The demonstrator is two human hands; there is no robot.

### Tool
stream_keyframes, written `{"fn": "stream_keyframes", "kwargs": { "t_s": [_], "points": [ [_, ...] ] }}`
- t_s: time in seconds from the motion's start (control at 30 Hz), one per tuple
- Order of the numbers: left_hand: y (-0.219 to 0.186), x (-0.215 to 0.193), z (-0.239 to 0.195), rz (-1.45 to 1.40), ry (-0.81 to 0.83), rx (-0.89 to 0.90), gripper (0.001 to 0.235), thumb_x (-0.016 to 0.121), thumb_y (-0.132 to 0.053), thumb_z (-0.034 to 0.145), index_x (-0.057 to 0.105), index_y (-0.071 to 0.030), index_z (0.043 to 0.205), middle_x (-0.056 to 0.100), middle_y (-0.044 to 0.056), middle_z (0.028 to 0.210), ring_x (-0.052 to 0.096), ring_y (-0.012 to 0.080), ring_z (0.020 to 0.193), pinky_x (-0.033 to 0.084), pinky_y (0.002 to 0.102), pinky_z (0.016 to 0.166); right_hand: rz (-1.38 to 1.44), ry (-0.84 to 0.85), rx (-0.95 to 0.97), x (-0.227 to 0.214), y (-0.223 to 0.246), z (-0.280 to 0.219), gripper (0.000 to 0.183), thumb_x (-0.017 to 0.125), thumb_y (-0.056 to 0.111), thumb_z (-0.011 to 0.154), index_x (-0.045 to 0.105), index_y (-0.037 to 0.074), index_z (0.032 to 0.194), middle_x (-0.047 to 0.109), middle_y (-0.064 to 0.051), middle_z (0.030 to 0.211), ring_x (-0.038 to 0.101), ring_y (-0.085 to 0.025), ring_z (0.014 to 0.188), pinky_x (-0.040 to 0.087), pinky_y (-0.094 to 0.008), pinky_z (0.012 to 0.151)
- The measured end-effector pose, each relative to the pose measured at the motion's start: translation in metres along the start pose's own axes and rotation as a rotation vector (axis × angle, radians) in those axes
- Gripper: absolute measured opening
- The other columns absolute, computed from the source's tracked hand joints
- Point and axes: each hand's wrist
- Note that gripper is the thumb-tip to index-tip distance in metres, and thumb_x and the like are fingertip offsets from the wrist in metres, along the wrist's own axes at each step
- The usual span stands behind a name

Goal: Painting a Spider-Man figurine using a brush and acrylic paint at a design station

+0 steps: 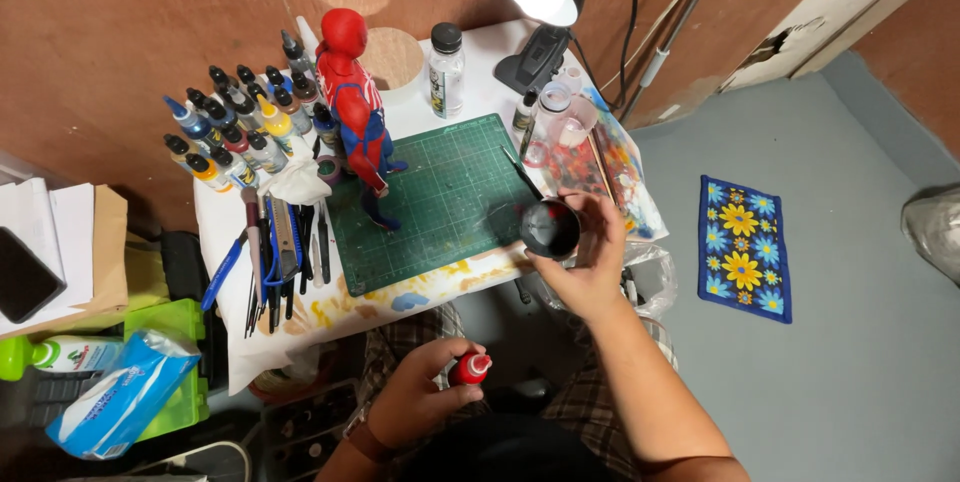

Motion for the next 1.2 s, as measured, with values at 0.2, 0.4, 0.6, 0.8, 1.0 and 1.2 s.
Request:
{"fn": "stream_keyframes", "kwargs": {
  "t_s": [0.2, 0.4, 0.6, 0.8, 1.0, 1.2],
  "points": [
    [-0.004, -0.003, -0.003, 0.038, -0.019, 0.028, 0.042, 0.082, -0.027, 0.080, 0.070, -0.010, 0.116, 0.076, 0.006, 0.115, 0.072, 0.0208, 0.105, 0.053, 0.036, 0.093, -0.005, 0.049, 0.128, -0.023, -0.024, 0.006, 0.100, 0.092, 0.009, 0.076, 0.033, 0.010, 0.157, 0.053, -0.018, 0.144, 0.055, -0.028, 0.136, 0.043, -0.043, 0.122],
    [0.002, -0.003, -0.006, 0.084, -0.041, 0.024, 0.044, 0.084, -0.022, 0.077, 0.070, -0.011, 0.117, 0.076, 0.005, 0.114, 0.071, 0.0207, 0.103, 0.052, 0.035, 0.093, -0.422, 0.328, -0.030, -0.030, -0.005, 0.078, 0.071, 0.088, 0.044, 0.076, 0.059, 0.007, 0.129, 0.063, -0.018, 0.134, 0.061, -0.037, 0.128, 0.046, -0.051, 0.111],
    [-0.005, -0.007, -0.008, 0.109, -0.041, -0.059, 0.045, 0.085, -0.021, 0.076, 0.071, -0.013, 0.117, 0.076, 0.003, 0.114, 0.071, 0.0183, 0.102, 0.052, 0.032, 0.091, -0.553, 0.808, 0.053, 0.000, 0.004, 0.109, 0.085, 0.091, 0.029, 0.078, 0.048, 0.001, 0.147, 0.060, -0.019, 0.131, 0.056, -0.039, 0.122, 0.044, -0.050, 0.105],
    [-0.008, -0.014, -0.002, 0.164, -0.071, 0.035, 0.046, 0.084, -0.021, 0.075, 0.071, -0.013, 0.118, 0.076, 0.003, 0.114, 0.072, 0.0190, 0.101, 0.052, 0.032, 0.091, -0.522, 0.775, 0.069, 0.016, -0.029, 0.082, 0.100, 0.095, 0.036, 0.073, 0.044, -0.003, 0.149, 0.063, -0.023, 0.121, 0.058, -0.040, 0.111, 0.045, -0.049, 0.098],
    [-0.017, -0.013, 0.007, 0.182, -0.111, 0.039, 0.045, 0.083, -0.018, 0.074, 0.071, -0.012, 0.118, 0.076, 0.005, 0.114, 0.072, 0.0216, 0.102, 0.055, 0.035, 0.090, -0.573, 0.659, 0.286, 0.008, -0.009, 0.070, 0.105, 0.086, 0.052, 0.075, 0.038, 0.004, 0.154, 0.062, -0.019, 0.140, 0.056, -0.038, 0.131, 0.039, -0.049, 0.110],
    [-0.033, -0.008, 0.028, 0.188, -0.192, 0.059, 0.044, 0.079, -0.018, 0.076, 0.069, -0.011, 0.118, 0.072, 0.005, 0.115, 0.068, 0.0206, 0.101, 0.051, 0.034, 0.091, -0.597, 0.638, 0.331, -0.002, -0.012, 0.055, 0.101, 0.084, 0.048, 0.079, 0.035, 0.008, 0.158, 0.045, -0.023, 0.156, 0.041, -0.042, 0.145, 0.031, -0.054, 0.118]
  ]
}}
Point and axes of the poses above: each hand's wrist, its own z-axis towards the middle knuckle, its own x-axis out of the palm, y = z × x
